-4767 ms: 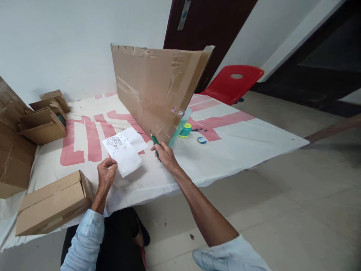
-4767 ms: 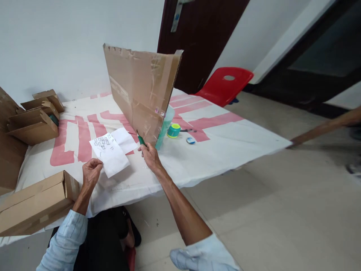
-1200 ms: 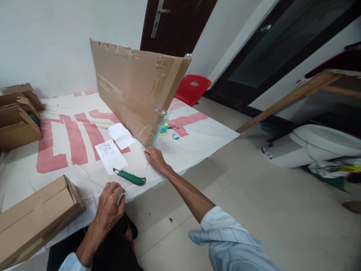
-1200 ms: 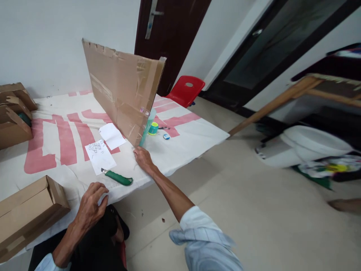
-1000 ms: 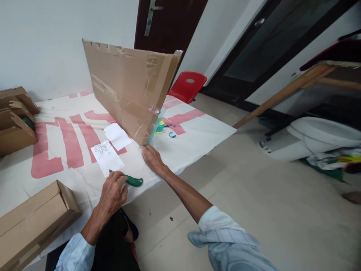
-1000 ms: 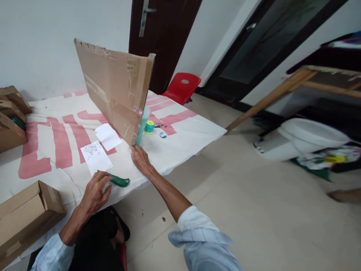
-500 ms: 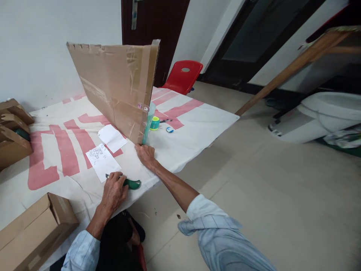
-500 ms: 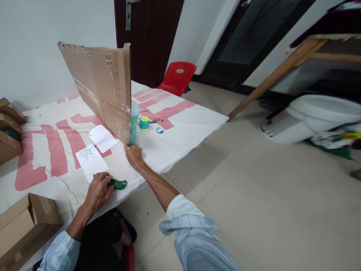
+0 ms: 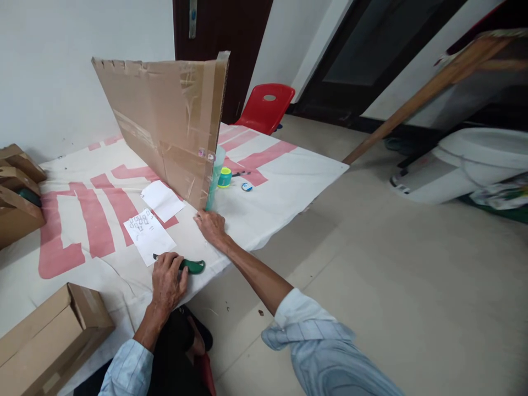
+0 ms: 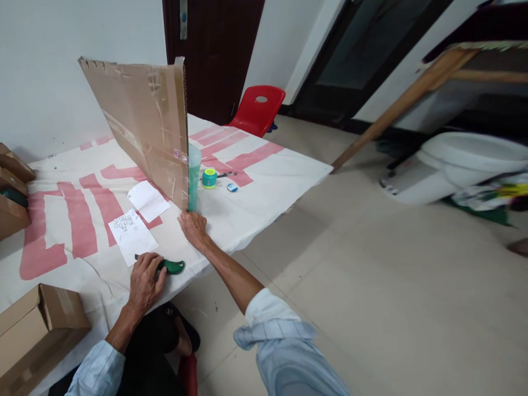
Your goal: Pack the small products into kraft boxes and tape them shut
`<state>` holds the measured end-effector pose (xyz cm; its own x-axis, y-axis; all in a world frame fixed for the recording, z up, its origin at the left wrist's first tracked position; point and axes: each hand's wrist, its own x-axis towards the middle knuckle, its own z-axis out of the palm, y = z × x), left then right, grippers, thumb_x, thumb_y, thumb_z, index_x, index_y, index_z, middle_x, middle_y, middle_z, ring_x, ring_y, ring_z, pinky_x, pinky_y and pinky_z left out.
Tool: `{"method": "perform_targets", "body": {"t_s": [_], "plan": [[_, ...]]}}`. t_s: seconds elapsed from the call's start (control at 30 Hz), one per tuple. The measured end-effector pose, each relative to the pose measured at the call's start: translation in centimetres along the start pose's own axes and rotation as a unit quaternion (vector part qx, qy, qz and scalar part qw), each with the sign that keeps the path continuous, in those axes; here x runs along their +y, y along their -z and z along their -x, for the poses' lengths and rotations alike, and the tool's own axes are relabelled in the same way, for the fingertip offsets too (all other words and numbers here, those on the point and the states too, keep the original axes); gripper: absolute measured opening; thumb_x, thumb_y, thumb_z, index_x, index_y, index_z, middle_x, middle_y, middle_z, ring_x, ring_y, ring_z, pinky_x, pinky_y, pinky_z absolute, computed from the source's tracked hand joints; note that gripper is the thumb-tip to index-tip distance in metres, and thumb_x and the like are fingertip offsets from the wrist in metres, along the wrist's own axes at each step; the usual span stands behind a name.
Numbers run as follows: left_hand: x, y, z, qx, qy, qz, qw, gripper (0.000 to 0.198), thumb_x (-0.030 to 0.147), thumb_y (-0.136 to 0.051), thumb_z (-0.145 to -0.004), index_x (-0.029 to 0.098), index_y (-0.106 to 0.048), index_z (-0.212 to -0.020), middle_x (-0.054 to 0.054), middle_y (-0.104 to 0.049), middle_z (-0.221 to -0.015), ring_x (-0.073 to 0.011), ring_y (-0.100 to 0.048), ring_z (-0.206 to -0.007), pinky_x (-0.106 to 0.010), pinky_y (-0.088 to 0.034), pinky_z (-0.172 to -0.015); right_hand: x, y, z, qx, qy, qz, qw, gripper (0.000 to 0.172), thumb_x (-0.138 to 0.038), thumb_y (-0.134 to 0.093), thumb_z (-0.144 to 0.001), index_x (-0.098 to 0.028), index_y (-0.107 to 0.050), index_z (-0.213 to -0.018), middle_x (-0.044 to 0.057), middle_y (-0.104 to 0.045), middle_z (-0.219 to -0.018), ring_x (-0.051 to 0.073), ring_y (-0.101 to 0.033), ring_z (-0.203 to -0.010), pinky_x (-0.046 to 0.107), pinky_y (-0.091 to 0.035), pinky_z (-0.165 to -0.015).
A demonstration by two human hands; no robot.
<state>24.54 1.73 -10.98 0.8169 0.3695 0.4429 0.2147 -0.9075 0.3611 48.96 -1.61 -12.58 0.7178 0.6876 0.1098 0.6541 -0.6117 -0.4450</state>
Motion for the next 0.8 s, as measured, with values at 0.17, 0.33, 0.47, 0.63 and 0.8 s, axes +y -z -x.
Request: {"method": "perform_targets", "body": {"t_s": [0.17, 0.33, 0.47, 0.63, 0.8], "plan": [[0.2, -0.3, 0.2, 0.005, 0.000, -0.013, 1.000, 0.022, 0.019, -0.058, -0.099, 0.021, -0.067, -0.119, -0.011, -0.071, -0.115, -0.0311, -0.062, -0.111, -0.050, -0.054, -0.097, 1.4, 0.5, -0.2, 0.001, 0.015, -0.066, 0.998, 0.031, -0.028, -0.047, -0.103, -0.017, -0.076, -0.101, 0.012, -0.080, -0.100, 0.021, -0.069, -0.090, 0.029, -0.047, -0.081], [0.1, -0.4, 0.2, 0.000, 0.004, -0.011, 1.000, 0.021, 0.020, -0.059, -0.099, 0.020, -0.066, -0.118, -0.012, -0.071, -0.117, -0.0319, -0.061, -0.112, -0.050, -0.054, -0.096, 4.0, 2.0, 1.7, -0.025, 0.086, -0.150, 0.985, 0.027, -0.030, -0.048, -0.098, -0.017, -0.072, -0.097, 0.004, -0.075, -0.088, 0.017, -0.064, -0.079, 0.025, -0.045, -0.075], [0.1, -0.4, 0.2, 0.001, 0.002, -0.006, 1.000, 0.020, 0.020, -0.058, -0.099, 0.020, -0.066, -0.118, -0.012, -0.071, -0.116, -0.0318, -0.061, -0.111, -0.051, -0.054, -0.097, 4.4, 2.1, 2.9, -0.036, 0.118, -0.189, 0.974, 0.021, -0.034, -0.054, -0.094, -0.019, -0.068, -0.092, 0.002, -0.071, -0.083, 0.016, -0.059, -0.075, 0.026, -0.043, -0.074], [0.2, -0.4, 0.2, 0.007, 0.003, 0.001, 1.000, 0.020, 0.019, -0.057, -0.099, 0.021, -0.066, -0.118, -0.012, -0.070, -0.115, -0.0312, -0.061, -0.111, -0.050, -0.054, -0.097, 5.1, 2.6, 3.6, -0.042, 0.116, -0.219, 0.968, 0.027, -0.038, -0.045, -0.097, -0.020, -0.062, -0.087, 0.001, -0.065, -0.080, 0.017, -0.057, -0.074, 0.026, -0.043, -0.071], [0.2, -0.5, 0.2, 0.005, 0.006, -0.009, 1.000, 0.019, 0.019, -0.058, -0.099, 0.020, -0.066, -0.116, -0.012, -0.071, -0.115, -0.0322, -0.061, -0.110, -0.051, -0.054, -0.094, 4.8, 3.0, 5.1, -0.083, 0.125, -0.171, 0.974, 0.023, -0.040, -0.073, -0.085, -0.023, -0.063, -0.098, 0.003, -0.069, -0.094, 0.019, -0.060, -0.084, 0.028, -0.043, -0.079]]}}
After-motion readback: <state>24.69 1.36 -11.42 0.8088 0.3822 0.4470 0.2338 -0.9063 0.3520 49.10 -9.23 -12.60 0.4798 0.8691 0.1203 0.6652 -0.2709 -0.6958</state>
